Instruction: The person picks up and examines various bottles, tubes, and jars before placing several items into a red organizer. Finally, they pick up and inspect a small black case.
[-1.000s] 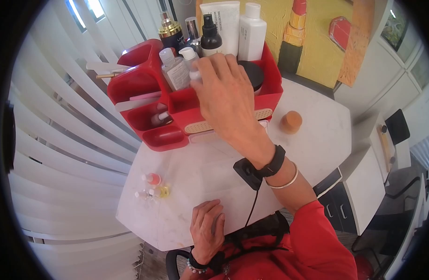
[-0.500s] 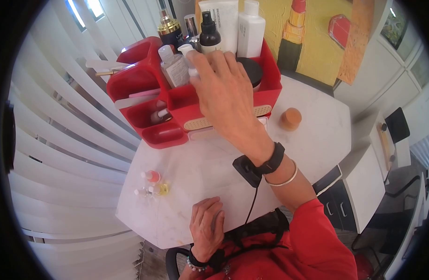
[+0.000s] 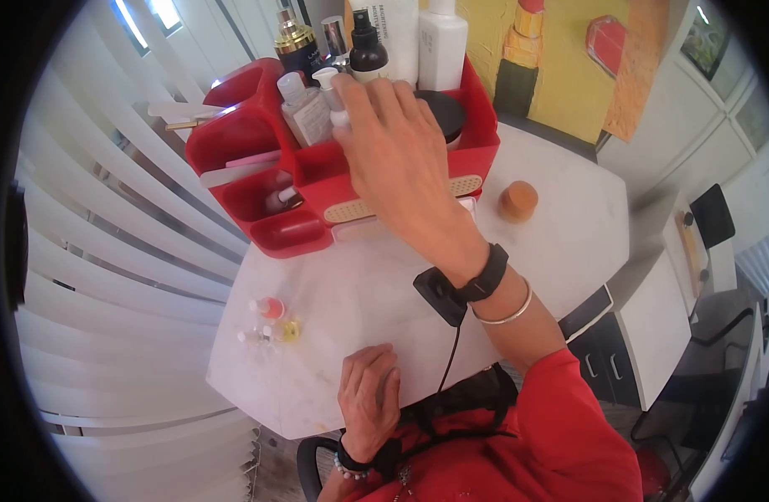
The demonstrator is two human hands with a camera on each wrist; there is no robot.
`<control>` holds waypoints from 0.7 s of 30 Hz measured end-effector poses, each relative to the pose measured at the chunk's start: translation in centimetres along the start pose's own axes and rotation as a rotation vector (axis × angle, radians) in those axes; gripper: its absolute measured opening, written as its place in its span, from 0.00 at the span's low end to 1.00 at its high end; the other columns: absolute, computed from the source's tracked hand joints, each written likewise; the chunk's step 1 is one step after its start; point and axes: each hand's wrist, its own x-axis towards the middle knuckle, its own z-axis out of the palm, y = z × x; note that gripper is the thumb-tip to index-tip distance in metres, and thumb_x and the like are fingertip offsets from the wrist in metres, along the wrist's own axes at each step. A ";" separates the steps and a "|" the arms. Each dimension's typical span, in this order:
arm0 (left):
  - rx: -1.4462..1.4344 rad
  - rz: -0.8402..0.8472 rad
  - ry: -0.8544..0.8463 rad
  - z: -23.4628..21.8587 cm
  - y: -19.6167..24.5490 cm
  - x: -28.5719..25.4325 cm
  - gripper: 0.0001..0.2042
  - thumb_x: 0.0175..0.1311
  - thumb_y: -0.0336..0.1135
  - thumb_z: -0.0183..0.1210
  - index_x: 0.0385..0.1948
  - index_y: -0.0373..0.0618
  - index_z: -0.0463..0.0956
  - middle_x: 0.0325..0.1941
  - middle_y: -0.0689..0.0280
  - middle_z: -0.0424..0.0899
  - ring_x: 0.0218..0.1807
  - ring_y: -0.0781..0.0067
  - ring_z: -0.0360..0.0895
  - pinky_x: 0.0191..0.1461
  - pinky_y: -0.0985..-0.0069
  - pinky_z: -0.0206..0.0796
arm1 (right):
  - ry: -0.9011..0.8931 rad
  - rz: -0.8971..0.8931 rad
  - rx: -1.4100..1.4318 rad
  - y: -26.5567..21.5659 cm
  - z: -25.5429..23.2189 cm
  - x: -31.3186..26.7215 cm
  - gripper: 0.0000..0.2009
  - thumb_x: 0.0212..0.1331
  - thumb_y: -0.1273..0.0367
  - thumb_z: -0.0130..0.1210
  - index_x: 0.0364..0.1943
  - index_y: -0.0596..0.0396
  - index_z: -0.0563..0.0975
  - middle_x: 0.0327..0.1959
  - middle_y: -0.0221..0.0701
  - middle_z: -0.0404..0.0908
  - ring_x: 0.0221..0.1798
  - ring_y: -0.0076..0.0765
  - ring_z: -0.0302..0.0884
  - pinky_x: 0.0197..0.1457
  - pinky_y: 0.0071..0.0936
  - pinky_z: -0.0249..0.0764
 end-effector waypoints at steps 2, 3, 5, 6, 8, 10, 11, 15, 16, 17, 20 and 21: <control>0.003 0.003 -0.001 0.1 -0.1 -0.1 0.14 0.67 0.18 0.70 0.54 0.37 0.85 0.60 0.51 0.91 0.59 0.41 0.87 0.62 0.53 0.81 | 0.000 -0.001 -0.003 0.1 0.0 -0.1 0.25 0.68 0.75 0.70 0.69 0.55 0.79 0.50 0.41 0.82 0.52 0.55 0.80 0.56 0.48 0.79; 0.007 0.006 0.000 0.1 -0.1 -0.2 0.14 0.67 0.19 0.71 0.53 0.36 0.86 0.60 0.51 0.90 0.60 0.41 0.87 0.62 0.53 0.82 | 0.000 -0.004 -0.004 0.2 0.0 -0.1 0.25 0.68 0.75 0.70 0.69 0.55 0.79 0.50 0.41 0.82 0.52 0.55 0.80 0.57 0.48 0.79; 0.013 0.009 -0.003 0.1 -0.1 -0.2 0.14 0.67 0.19 0.71 0.53 0.36 0.86 0.60 0.51 0.90 0.60 0.41 0.87 0.62 0.53 0.82 | 0.000 -0.011 -0.002 0.3 0.0 -0.1 0.25 0.68 0.75 0.70 0.69 0.56 0.78 0.50 0.41 0.82 0.52 0.55 0.80 0.56 0.48 0.79; 0.020 0.012 -0.002 0.1 -0.1 -0.2 0.14 0.67 0.19 0.71 0.53 0.36 0.86 0.60 0.51 0.90 0.60 0.41 0.87 0.62 0.53 0.82 | 0.001 -0.021 0.003 0.3 0.0 -0.1 0.25 0.68 0.75 0.70 0.69 0.56 0.78 0.49 0.41 0.82 0.52 0.55 0.80 0.56 0.48 0.79; 0.022 0.012 -0.003 0.1 -0.2 -0.2 0.14 0.67 0.19 0.71 0.53 0.36 0.86 0.60 0.51 0.90 0.60 0.42 0.87 0.62 0.53 0.82 | 0.005 -0.018 0.009 0.3 0.0 -0.1 0.25 0.67 0.75 0.70 0.68 0.56 0.79 0.49 0.40 0.83 0.52 0.55 0.80 0.56 0.48 0.79; 0.025 0.011 -0.005 0.1 -0.1 -0.1 0.14 0.67 0.19 0.71 0.53 0.36 0.86 0.60 0.51 0.90 0.60 0.42 0.87 0.62 0.53 0.82 | 0.009 -0.014 0.016 0.4 0.1 -0.2 0.24 0.67 0.75 0.70 0.67 0.57 0.79 0.48 0.40 0.83 0.51 0.55 0.80 0.56 0.48 0.79; 0.024 0.010 -0.004 0.1 0.1 -0.1 0.14 0.67 0.18 0.70 0.53 0.37 0.85 0.59 0.51 0.91 0.59 0.42 0.87 0.63 0.52 0.81 | 0.006 -0.011 0.022 0.4 0.1 -0.2 0.23 0.67 0.75 0.70 0.66 0.57 0.79 0.47 0.40 0.83 0.51 0.54 0.80 0.55 0.48 0.79; 0.022 0.004 -0.006 0.2 0.2 0.0 0.14 0.68 0.18 0.69 0.53 0.37 0.84 0.58 0.50 0.91 0.59 0.41 0.87 0.63 0.52 0.80 | -0.050 0.009 0.025 0.5 0.0 -0.3 0.23 0.66 0.75 0.69 0.65 0.58 0.78 0.51 0.42 0.83 0.56 0.55 0.81 0.58 0.49 0.77; 0.022 0.002 -0.009 0.2 0.1 0.0 0.14 0.68 0.18 0.69 0.53 0.37 0.84 0.58 0.50 0.91 0.59 0.41 0.87 0.63 0.52 0.80 | -0.052 0.013 0.025 0.6 0.1 -0.3 0.23 0.66 0.75 0.69 0.65 0.58 0.78 0.51 0.42 0.83 0.56 0.55 0.81 0.58 0.49 0.77; 0.026 0.002 -0.009 0.2 0.2 0.0 0.14 0.68 0.18 0.69 0.53 0.37 0.84 0.58 0.50 0.91 0.59 0.41 0.87 0.63 0.52 0.80 | -0.045 0.009 0.025 0.6 0.2 -0.3 0.23 0.66 0.75 0.69 0.64 0.58 0.78 0.52 0.42 0.83 0.56 0.55 0.81 0.58 0.49 0.77; 0.023 0.001 -0.011 0.4 0.1 0.0 0.14 0.68 0.18 0.69 0.53 0.37 0.84 0.58 0.50 0.91 0.59 0.41 0.87 0.63 0.52 0.80 | -0.040 0.006 0.027 0.8 0.2 -0.4 0.23 0.66 0.75 0.69 0.64 0.58 0.78 0.52 0.41 0.83 0.57 0.55 0.81 0.58 0.49 0.77; 0.024 -0.004 -0.010 0.4 0.1 -0.1 0.14 0.68 0.17 0.69 0.54 0.37 0.84 0.58 0.50 0.91 0.59 0.41 0.87 0.63 0.52 0.80 | -0.041 0.006 0.037 0.7 0.2 -0.4 0.23 0.66 0.75 0.69 0.64 0.58 0.78 0.52 0.41 0.83 0.57 0.55 0.81 0.58 0.49 0.78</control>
